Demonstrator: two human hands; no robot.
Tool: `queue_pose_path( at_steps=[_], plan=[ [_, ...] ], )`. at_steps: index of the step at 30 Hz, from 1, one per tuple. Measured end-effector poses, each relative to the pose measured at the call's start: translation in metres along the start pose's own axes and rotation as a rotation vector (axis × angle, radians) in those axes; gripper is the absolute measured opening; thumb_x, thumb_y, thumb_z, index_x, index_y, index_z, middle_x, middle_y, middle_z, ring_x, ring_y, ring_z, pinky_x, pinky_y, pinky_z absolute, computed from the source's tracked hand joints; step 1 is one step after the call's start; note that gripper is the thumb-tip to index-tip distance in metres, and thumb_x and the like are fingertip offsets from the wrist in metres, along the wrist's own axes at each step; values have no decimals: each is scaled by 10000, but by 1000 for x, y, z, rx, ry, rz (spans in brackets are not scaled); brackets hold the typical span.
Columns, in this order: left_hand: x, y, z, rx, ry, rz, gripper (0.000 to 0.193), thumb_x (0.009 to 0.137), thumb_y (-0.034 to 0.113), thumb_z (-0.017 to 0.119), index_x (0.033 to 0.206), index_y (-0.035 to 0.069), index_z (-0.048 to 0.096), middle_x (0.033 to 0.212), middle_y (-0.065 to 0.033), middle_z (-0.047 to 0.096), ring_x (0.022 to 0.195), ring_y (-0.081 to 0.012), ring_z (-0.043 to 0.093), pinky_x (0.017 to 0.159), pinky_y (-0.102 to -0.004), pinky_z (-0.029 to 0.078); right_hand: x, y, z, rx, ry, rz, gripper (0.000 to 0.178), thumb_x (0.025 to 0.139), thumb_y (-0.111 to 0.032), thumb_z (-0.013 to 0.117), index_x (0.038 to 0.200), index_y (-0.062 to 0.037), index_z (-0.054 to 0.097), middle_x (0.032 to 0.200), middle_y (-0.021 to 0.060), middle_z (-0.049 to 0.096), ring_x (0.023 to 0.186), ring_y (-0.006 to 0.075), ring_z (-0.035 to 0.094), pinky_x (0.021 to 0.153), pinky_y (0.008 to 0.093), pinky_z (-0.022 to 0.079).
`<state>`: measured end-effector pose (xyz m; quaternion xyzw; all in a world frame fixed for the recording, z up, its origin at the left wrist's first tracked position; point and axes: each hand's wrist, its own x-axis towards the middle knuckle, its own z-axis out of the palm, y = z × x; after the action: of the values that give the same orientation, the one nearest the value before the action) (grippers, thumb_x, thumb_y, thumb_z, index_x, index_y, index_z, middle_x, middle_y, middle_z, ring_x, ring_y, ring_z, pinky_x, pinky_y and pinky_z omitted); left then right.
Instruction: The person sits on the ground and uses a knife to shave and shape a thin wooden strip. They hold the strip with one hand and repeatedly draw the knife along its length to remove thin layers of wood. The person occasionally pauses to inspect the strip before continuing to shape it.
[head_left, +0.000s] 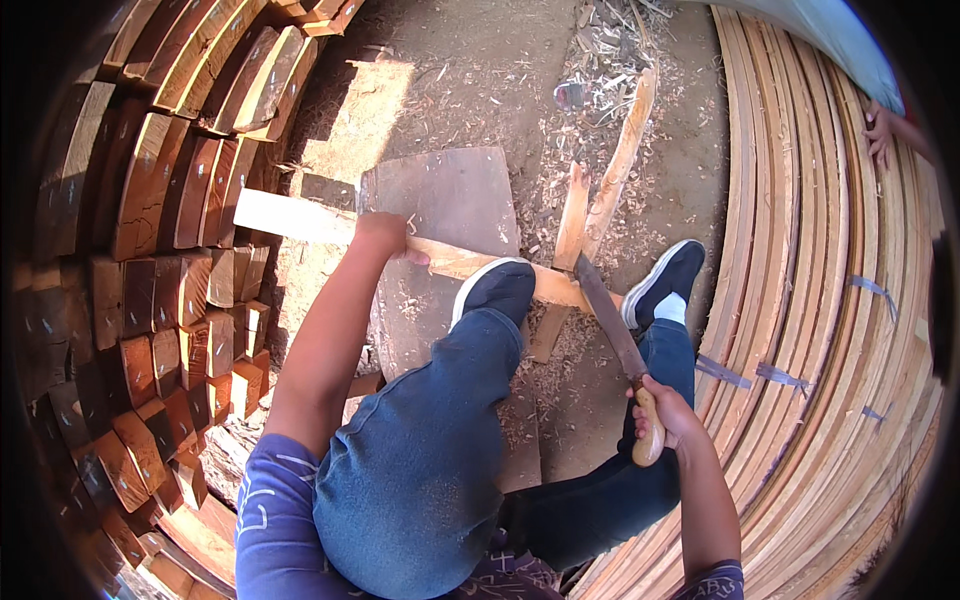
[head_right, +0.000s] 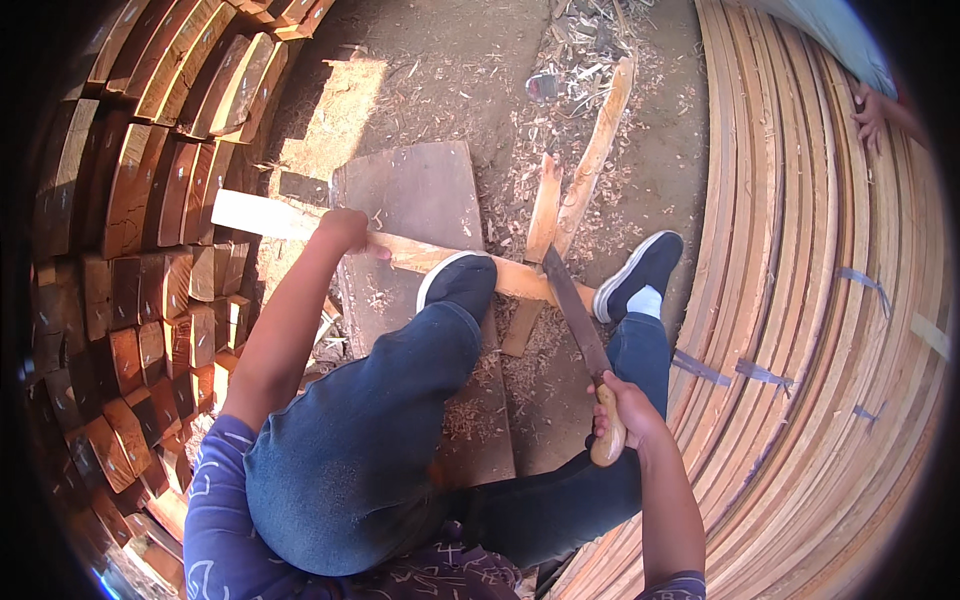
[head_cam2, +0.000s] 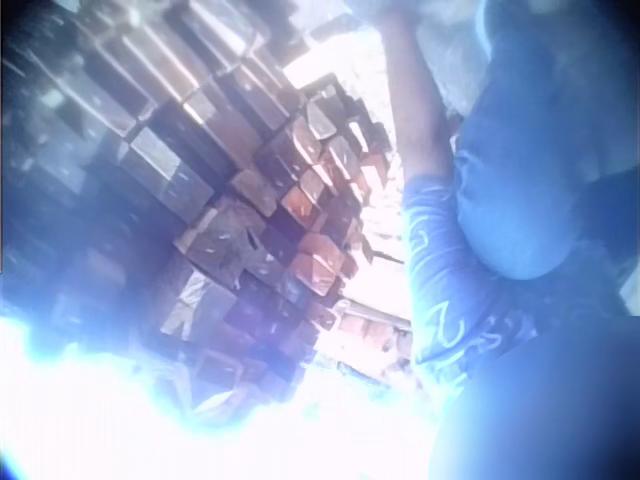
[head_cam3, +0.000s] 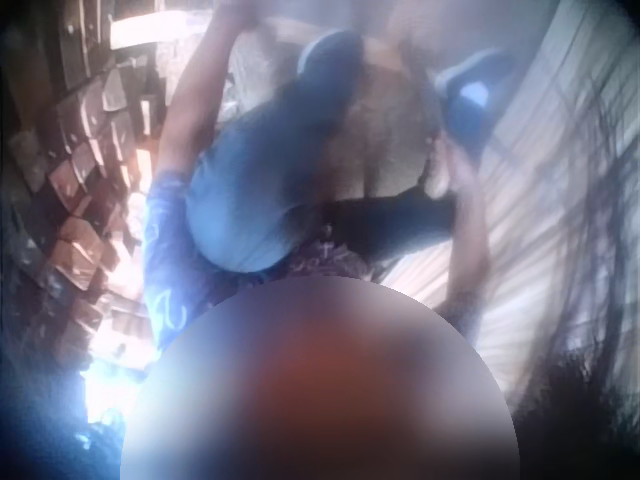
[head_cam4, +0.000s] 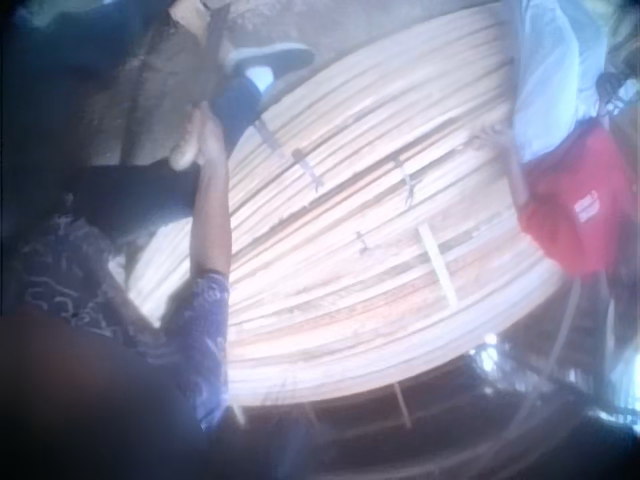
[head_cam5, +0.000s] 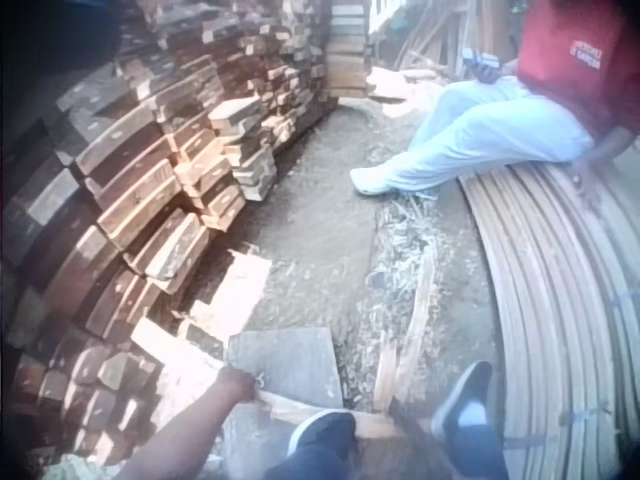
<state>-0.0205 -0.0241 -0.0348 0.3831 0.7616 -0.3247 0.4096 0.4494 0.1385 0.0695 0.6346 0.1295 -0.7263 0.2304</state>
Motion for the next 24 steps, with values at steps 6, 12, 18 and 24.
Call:
queue_pose_path(
  at_steps=[6, 12, 18, 24],
  plan=[
    [-6, 3, -1, -23, -4, -6, 841, 591, 740, 723, 1088, 63, 683, 1065, -105, 699, 1030, -280, 659, 863, -389, 523, 18, -9, -34, 372, 68, -354, 382, 998, -447, 426, 1026, -75, 507, 589, -9, 408, 420, 88, 384, 417, 264, 380],
    [-6, 0, 6, -6, 81, 20, 836, 570, 751, 721, 1040, 60, 698, 1037, -109, 704, 1020, -279, 661, 846, -388, 527, 10, 20, 5, 23, -8, -23, 398, 990, -444, 437, 1011, -52, 509, 585, -2, 394, 413, 119, 400, 424, 289, 399],
    [-3, -7, 18, -77, 185, 30, 794, 567, 735, 723, 1017, 81, 708, 1022, -114, 704, 1038, -281, 648, 954, -447, 442, -18, 54, -18, 290, 21, -247, 300, 964, -377, 516, 987, -77, 502, 582, -3, 399, 417, 112, 398, 412, 280, 386],
    [-15, -4, 29, -53, 283, 68, 691, 589, 716, 707, 999, 161, 723, 1014, -84, 705, 1055, -263, 638, 1013, -503, 367, -104, 147, -19, 384, 206, -435, 224, 949, -295, 545, 981, -77, 503, 549, 18, 417, 395, 117, 413, 391, 291, 395]
  ],
)
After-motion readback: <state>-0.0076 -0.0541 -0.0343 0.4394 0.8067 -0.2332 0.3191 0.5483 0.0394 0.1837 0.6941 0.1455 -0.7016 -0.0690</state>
